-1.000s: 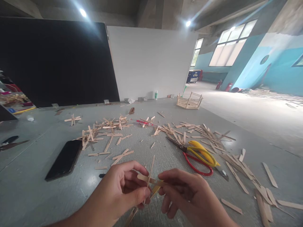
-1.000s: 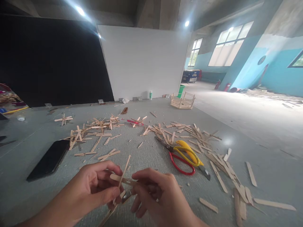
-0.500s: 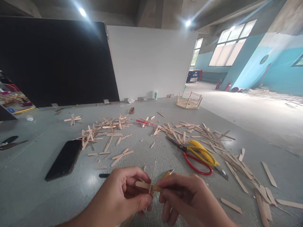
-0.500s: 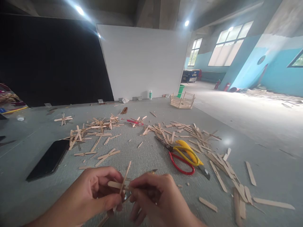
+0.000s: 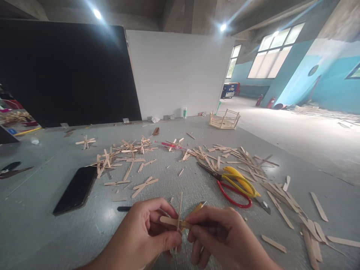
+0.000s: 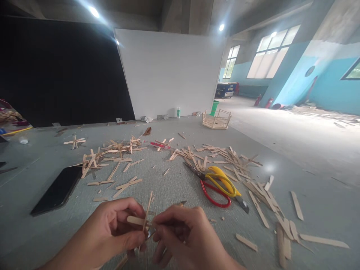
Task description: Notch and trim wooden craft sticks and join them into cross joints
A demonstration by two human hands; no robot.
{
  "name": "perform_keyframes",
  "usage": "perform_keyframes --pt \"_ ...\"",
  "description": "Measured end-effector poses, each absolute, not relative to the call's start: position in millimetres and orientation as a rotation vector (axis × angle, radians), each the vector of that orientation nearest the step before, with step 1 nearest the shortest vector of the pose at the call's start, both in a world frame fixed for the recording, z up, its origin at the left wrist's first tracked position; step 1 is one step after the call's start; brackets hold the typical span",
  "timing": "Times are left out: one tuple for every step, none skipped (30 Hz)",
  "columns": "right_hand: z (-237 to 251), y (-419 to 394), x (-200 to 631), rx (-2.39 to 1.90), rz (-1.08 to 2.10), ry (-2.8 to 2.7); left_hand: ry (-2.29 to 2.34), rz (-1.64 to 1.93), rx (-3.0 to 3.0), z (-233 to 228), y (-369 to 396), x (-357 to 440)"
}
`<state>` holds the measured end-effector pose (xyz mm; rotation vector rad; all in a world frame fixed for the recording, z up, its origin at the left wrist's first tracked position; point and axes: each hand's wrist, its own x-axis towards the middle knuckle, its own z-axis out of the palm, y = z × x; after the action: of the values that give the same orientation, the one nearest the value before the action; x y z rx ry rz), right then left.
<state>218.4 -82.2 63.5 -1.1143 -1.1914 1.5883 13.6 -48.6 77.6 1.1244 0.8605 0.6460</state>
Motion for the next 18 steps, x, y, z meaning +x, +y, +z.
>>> perform_keyframes --pt "63.1 -82.2 218.6 -1.115 1.592 -1.189 0.87 0.643 1.121 78.5 -48.9 13.6" --pt "63.0 -82.1 218.7 -1.115 1.597 -1.185 0.876 0.638 1.121 78.8 -49.0 13.6" --pt "63.1 -82.0 218.7 -1.114 1.602 -1.183 0.877 0.632 1.124 78.5 -48.8 13.5" --pt "63.4 -81.9 218.5 -1.114 1.605 -1.18 0.875 0.628 1.128 77.9 -48.4 13.3" --pt "63.8 -81.7 218.3 -1.115 1.607 -1.178 0.872 0.624 1.131 76.9 -48.0 13.1" --pt "64.3 -81.6 218.1 -1.117 1.607 -1.178 0.869 0.619 1.132 76.0 -47.6 12.8" --pt "64.8 -81.4 217.9 -1.118 1.606 -1.179 0.865 0.611 1.132 75.2 -47.4 12.6" --pt "65.4 -81.3 217.7 -1.12 1.603 -1.18 0.862 0.607 1.134 74.6 -47.3 12.3" --pt "65.9 -81.1 217.6 -1.123 1.6 -1.18 0.86 0.601 1.139 74.2 -47.5 11.9" --pt "66.4 -81.0 217.5 -1.125 1.596 -1.179 0.859 0.598 1.143 74.0 -47.8 11.6" --pt "66.9 -80.8 217.4 -1.124 1.59 -1.179 0.855 0.597 1.148 74.0 -48.4 11.3" --pt "67.1 -80.6 217.4 -1.121 1.583 -1.181 0.846 0.6 1.155 74.1 -49.1 11.1" --pt "67.2 -80.4 217.3 -1.117 1.576 -1.186 0.838 0.606 1.162 74.3 -49.8 10.8" --pt "66.9 -80.3 217.3 -1.116 1.57 -1.193 0.837 0.617 1.169 74.6 -50.6 10.6" --pt "66.3 -80.3 217.2 -1.115 1.567 -1.203 0.849 0.624 1.177 75.3 -51.4 10.4" --pt "65.3 -80.5 217.4 -1.117 1.567 -1.217 0.883 0.632 1.188 76.2 -51.9 10.3" --pt "63.9 -80.7 217.9 -1.122 1.572 -1.237 0.936 0.633 1.205 77.5 -52.0 10.0" --pt "62.3 -81.0 218.7 -1.128 1.571 -1.271 0.994 0.625 1.227 79.1 -51.5 9.7"
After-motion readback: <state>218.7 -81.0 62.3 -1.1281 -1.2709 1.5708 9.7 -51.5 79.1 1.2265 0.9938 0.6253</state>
